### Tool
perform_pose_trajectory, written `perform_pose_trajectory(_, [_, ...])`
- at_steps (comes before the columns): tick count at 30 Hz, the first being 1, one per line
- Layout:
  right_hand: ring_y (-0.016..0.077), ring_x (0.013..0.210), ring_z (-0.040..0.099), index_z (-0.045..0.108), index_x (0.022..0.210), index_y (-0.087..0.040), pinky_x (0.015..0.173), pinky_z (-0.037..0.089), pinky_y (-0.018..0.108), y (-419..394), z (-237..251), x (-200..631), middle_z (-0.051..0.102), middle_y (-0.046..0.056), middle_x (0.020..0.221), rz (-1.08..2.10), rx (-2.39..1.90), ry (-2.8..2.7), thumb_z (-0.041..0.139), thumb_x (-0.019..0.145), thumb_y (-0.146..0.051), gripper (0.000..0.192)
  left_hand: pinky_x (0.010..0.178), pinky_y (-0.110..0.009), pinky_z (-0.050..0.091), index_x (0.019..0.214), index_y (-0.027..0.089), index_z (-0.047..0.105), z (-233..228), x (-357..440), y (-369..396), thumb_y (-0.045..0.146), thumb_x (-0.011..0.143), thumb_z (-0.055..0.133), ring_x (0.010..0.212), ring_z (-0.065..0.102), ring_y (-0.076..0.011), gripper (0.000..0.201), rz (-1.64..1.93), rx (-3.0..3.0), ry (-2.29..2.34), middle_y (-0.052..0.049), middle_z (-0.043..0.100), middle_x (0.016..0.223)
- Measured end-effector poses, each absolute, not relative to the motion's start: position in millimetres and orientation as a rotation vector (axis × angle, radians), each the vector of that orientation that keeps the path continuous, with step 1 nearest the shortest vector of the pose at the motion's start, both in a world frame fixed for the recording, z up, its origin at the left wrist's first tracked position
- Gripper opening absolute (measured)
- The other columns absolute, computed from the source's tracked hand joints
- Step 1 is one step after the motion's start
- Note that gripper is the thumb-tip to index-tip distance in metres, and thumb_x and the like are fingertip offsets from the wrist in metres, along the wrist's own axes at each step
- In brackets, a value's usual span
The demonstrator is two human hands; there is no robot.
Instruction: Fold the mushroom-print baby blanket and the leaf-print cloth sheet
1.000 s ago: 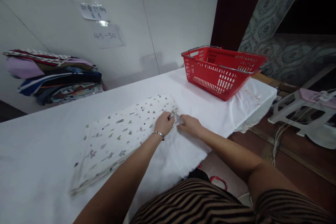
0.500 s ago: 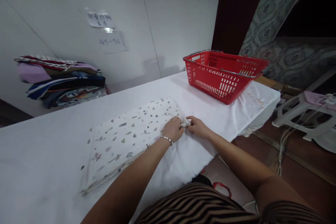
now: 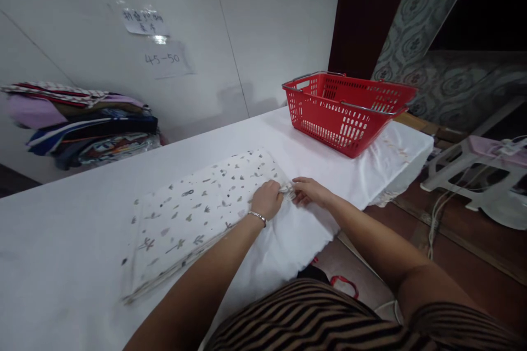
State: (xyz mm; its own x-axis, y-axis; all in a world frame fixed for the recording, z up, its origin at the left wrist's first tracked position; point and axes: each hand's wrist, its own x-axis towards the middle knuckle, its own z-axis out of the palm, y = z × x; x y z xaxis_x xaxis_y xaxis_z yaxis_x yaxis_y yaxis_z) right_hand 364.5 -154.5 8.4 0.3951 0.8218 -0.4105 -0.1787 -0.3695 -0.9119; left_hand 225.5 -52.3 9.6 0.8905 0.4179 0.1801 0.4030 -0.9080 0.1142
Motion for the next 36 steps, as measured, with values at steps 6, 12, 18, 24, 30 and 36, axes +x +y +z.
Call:
perform_pose_trajectory(6, [0.0118, 0.042, 0.055, 0.047, 0.112, -0.014, 0.038, 0.039, 0.018, -150.5, 4.9, 363.0, 0.060, -0.001, 0.052, 1.141, -1.556, -0.611, 0.055, 0.076, -0.013, 0.037, 0.073, -0.031, 0.041, 0.085, 0.019, 0.051, 10.8, 225.9, -56.1, 0.021, 0.083, 0.043, 0.089, 0.051, -0.0186, 0.009, 0.286, 3.006, 0.669, -0.005, 0.056, 0.091])
perform_pose_trajectory(12, [0.0121, 0.051, 0.060, 0.049, 0.100, -0.016, 0.045, 0.048, 0.021, -156.9, 10.7, 360.4, 0.062, 0.001, 0.063, 1.242, -1.402, -0.542, 0.056, 0.080, -0.021, 0.022, 0.073, -0.031, 0.041, 0.087, 0.018, 0.053, 5.5, 228.1, -57.0, 0.023, 0.086, 0.040, 0.090, 0.051, -0.0192, 0.014, 0.297, 3.004, 0.694, -0.005, 0.056, 0.091])
perform_pose_trajectory(18, [0.0113, 0.044, 0.056, 0.048, 0.106, -0.017, 0.037, 0.040, 0.018, -148.0, 8.3, 361.4, 0.060, -0.001, 0.056, 1.157, -1.586, -0.646, 0.057, 0.081, -0.029, 0.029, 0.078, -0.032, 0.042, 0.092, 0.018, 0.054, 5.4, 229.2, -59.5, 0.022, 0.085, 0.043, 0.095, 0.050, -0.0200, 0.014, 0.310, 3.007, 0.622, -0.006, 0.056, 0.095])
perform_pose_trajectory(24, [0.0084, 0.037, 0.048, 0.052, 0.104, -0.016, 0.032, 0.030, 0.015, -149.5, 3.9, 360.3, 0.055, -0.004, 0.049, 1.050, -1.679, -0.649, 0.054, 0.076, -0.017, 0.028, 0.086, -0.034, 0.039, 0.112, 0.019, 0.048, 8.9, 200.1, -65.6, 0.016, 0.078, 0.049, 0.105, 0.046, -0.0204, 0.034, 0.353, 2.952, 0.732, -0.008, 0.053, 0.112])
perform_pose_trajectory(30, [0.0069, 0.031, 0.038, 0.054, 0.106, -0.016, 0.032, 0.026, 0.016, -151.7, 2.3, 362.0, 0.047, -0.007, 0.041, 1.015, -1.760, -0.687, 0.053, 0.075, -0.022, 0.031, 0.087, -0.036, 0.040, 0.107, 0.017, 0.054, 14.0, 152.9, -60.1, 0.012, 0.077, 0.045, 0.103, 0.049, -0.0217, 0.031, 0.309, 2.990, 0.926, -0.009, 0.056, 0.111])
perform_pose_trajectory(36, [0.0071, 0.033, 0.036, 0.054, 0.105, -0.017, 0.034, 0.025, 0.017, -151.6, -4.2, 365.3, 0.045, -0.008, 0.042, 0.991, -1.761, -0.740, 0.054, 0.073, -0.026, 0.033, 0.085, -0.037, 0.043, 0.107, 0.017, 0.057, 17.2, 95.7, -40.2, 0.008, 0.077, 0.041, 0.105, 0.051, -0.0231, 0.036, 0.270, 3.043, 1.081, -0.010, 0.058, 0.114])
